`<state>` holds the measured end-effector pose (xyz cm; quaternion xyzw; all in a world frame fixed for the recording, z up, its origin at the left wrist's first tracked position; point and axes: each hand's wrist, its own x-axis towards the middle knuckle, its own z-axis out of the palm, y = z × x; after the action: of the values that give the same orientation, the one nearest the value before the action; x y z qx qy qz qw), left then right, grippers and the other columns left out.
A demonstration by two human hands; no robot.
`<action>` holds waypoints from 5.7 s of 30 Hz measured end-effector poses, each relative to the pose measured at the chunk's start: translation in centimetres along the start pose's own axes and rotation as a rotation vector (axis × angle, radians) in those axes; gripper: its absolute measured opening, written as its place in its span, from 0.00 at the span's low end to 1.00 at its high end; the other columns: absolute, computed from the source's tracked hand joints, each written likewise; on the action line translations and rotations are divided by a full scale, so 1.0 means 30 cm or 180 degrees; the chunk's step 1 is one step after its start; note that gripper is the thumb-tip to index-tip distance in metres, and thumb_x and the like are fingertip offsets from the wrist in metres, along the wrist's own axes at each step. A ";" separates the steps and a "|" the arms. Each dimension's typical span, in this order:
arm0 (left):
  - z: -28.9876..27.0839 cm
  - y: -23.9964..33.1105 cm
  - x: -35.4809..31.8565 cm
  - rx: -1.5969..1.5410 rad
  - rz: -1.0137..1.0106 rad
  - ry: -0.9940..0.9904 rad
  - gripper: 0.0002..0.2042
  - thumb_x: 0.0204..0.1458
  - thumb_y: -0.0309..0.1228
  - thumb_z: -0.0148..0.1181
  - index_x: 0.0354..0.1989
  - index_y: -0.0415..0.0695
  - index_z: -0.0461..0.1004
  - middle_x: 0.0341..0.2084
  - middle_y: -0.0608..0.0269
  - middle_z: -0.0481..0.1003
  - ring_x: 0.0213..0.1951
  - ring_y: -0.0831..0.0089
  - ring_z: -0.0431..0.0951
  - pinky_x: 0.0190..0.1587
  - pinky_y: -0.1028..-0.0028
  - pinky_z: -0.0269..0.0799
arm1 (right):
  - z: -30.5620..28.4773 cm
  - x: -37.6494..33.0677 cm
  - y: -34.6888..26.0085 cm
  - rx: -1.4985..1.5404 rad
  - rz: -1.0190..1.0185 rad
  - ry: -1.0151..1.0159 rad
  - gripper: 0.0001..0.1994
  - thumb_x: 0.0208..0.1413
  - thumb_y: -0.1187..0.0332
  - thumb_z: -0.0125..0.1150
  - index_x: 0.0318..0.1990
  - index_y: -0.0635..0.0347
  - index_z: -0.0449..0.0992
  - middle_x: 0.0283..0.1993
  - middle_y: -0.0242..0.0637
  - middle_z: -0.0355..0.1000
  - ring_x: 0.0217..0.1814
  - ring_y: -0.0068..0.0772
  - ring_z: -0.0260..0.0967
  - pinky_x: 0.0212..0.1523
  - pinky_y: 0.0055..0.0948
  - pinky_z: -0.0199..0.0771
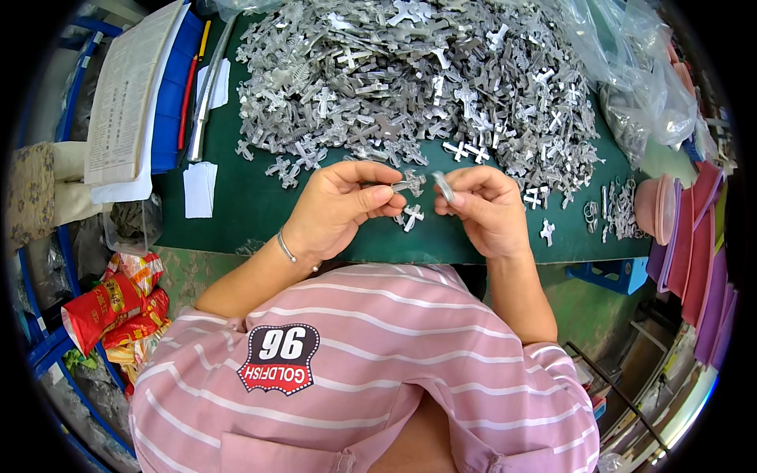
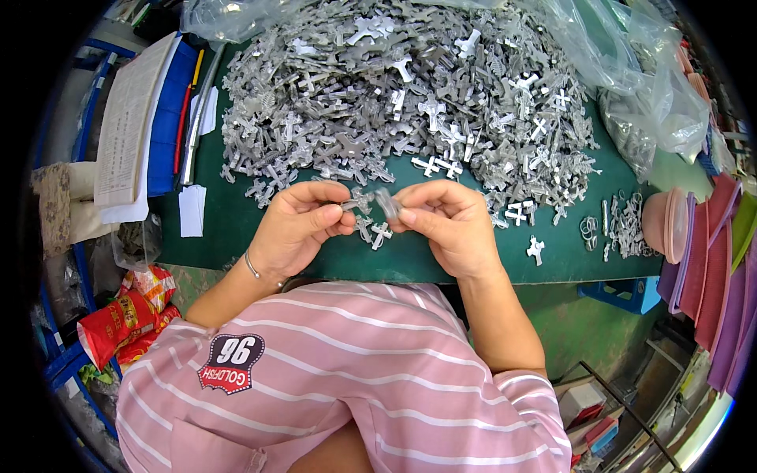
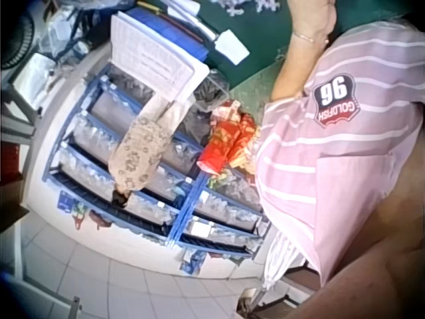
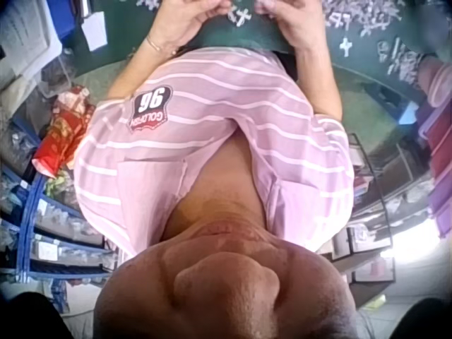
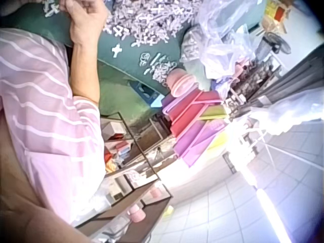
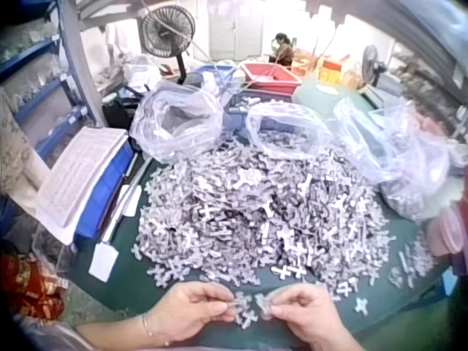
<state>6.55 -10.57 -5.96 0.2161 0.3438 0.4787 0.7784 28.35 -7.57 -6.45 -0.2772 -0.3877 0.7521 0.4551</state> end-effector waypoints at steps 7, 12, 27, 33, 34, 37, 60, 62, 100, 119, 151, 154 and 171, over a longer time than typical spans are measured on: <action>-0.058 0.030 0.004 -0.0886 -0.0043 -0.0613 0.07 0.56 0.31 0.54 0.36 0.40 0.69 0.34 0.63 0.68 0.28 0.81 0.68 0.36 0.77 0.72 | 0.008 0.008 -0.016 0.1843 0.0339 0.0154 0.09 0.52 0.77 0.50 0.41 0.64 0.69 0.43 0.49 0.70 0.48 0.45 0.69 0.46 0.40 0.74; -0.005 0.054 -0.002 -0.1134 0.0011 0.0173 0.10 0.61 0.38 0.44 0.36 0.45 0.67 0.33 0.63 0.66 0.32 0.73 0.68 0.39 0.76 0.70 | 0.022 0.034 0.019 0.0691 0.0518 0.0792 0.08 0.53 0.77 0.51 0.41 0.66 0.69 0.42 0.45 0.71 0.44 0.37 0.72 0.44 0.37 0.76; -0.024 0.064 -0.025 0.0041 -0.0266 0.0358 0.12 0.59 0.36 0.46 0.42 0.40 0.67 0.32 0.60 0.73 0.34 0.72 0.74 0.34 0.76 0.73 | 0.040 0.007 0.015 -0.1564 0.0524 0.0714 0.05 0.56 0.74 0.52 0.33 0.66 0.73 0.27 0.36 0.71 0.26 0.25 0.68 0.22 0.20 0.67; -0.008 0.030 -0.027 0.3988 0.1241 -0.0234 0.10 0.41 0.20 0.62 0.34 0.42 0.72 0.26 0.65 0.68 0.28 0.75 0.71 0.29 0.78 0.66 | -0.014 -0.019 -0.034 -0.1236 0.1136 0.0499 0.04 0.52 0.73 0.55 0.31 0.64 0.72 0.30 0.34 0.71 0.27 0.25 0.68 0.20 0.19 0.64; -0.002 0.019 -0.018 0.4367 0.1576 -0.0470 0.11 0.39 0.20 0.63 0.34 0.42 0.73 0.27 0.63 0.68 0.29 0.70 0.71 0.30 0.75 0.67 | 0.011 -0.027 -0.012 -0.2490 0.0314 -0.0010 0.04 0.49 0.74 0.60 0.33 0.63 0.74 0.29 0.30 0.70 0.26 0.22 0.65 0.23 0.19 0.64; -0.010 -0.025 0.003 0.4983 0.1865 -0.0859 0.13 0.35 0.23 0.65 0.32 0.42 0.72 0.27 0.59 0.67 0.30 0.61 0.71 0.32 0.68 0.69 | 0.070 -0.041 0.011 -0.4437 -0.0826 -0.0917 0.10 0.42 0.72 0.64 0.35 0.60 0.75 0.26 0.36 0.65 0.27 0.34 0.68 0.25 0.31 0.67; 0.006 -0.002 -0.001 0.0023 -0.0288 -0.0269 0.07 0.55 0.29 0.55 0.37 0.38 0.70 0.28 0.63 0.72 0.21 0.83 0.62 0.22 0.83 0.56 | 0.010 -0.019 0.053 0.2432 0.0784 -0.0617 0.07 0.60 0.66 0.49 0.38 0.60 0.64 0.34 0.34 0.59 0.31 0.25 0.55 0.27 0.23 0.59; -0.003 -0.002 -0.002 -0.0114 -0.0315 -0.0348 0.07 0.55 0.29 0.55 0.37 0.38 0.70 0.28 0.63 0.72 0.21 0.83 0.62 0.21 0.83 0.56 | 0.008 -0.016 0.058 0.2434 0.0772 -0.0645 0.08 0.60 0.65 0.48 0.38 0.61 0.64 0.33 0.35 0.59 0.31 0.25 0.55 0.27 0.23 0.59; 0.042 0.094 0.130 0.6588 0.2244 -0.0933 0.04 0.39 0.28 0.55 0.24 0.44 0.73 0.21 0.60 0.64 0.25 0.63 0.72 0.26 0.65 0.69 | -0.034 0.013 -0.040 0.1293 -0.0020 -0.0575 0.13 0.59 0.63 0.45 0.39 0.65 0.68 0.31 0.49 0.67 0.14 0.25 0.56 0.12 0.19 0.54; 0.023 0.026 0.064 0.4735 0.2323 -0.0257 0.11 0.42 0.17 0.59 0.36 0.38 0.73 0.33 0.56 0.72 0.30 0.63 0.75 0.33 0.72 0.71 | 0.019 0.076 -0.028 -0.4228 -0.0602 0.0182 0.07 0.47 0.70 0.63 0.31 0.64 0.76 0.27 0.41 0.71 0.26 0.40 0.69 0.28 0.32 0.69; -0.102 0.022 -0.033 -0.1164 -0.0169 -0.0358 0.07 0.56 0.27 0.52 0.42 0.43 0.70 0.34 0.61 0.69 0.26 0.81 0.63 0.24 0.84 0.58 | 0.145 0.253 0.072 -0.5442 -0.2336 -0.0370 0.12 0.40 0.73 0.56 0.36 0.56 0.73 0.27 0.33 0.64 0.30 0.35 0.69 0.25 0.32 0.71; -0.096 0.027 -0.029 -0.1129 -0.0140 -0.0425 0.08 0.57 0.28 0.51 0.43 0.41 0.70 0.32 0.62 0.73 0.31 0.79 0.74 0.26 0.82 0.67 | 0.125 0.251 0.071 -0.5302 -0.2452 -0.0309 0.12 0.39 0.74 0.56 0.35 0.57 0.73 0.29 0.33 0.65 0.30 0.35 0.69 0.25 0.30 0.71; -0.053 0.088 -0.047 -0.0777 -0.0177 0.0314 0.22 0.62 0.38 0.36 0.55 0.31 0.60 0.46 0.40 0.70 0.46 0.56 0.74 0.44 0.68 0.77 | 0.123 0.222 0.070 -0.5296 -0.2123 -0.0811 0.12 0.43 0.72 0.57 0.39 0.58 0.72 0.34 0.36 0.66 0.36 0.37 0.68 0.29 0.33 0.71</action>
<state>3.36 -10.63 -4.80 0.0863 0.3268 0.5052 0.7941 21.64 -3.39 -6.61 -0.3045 -0.9138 0.0830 0.2557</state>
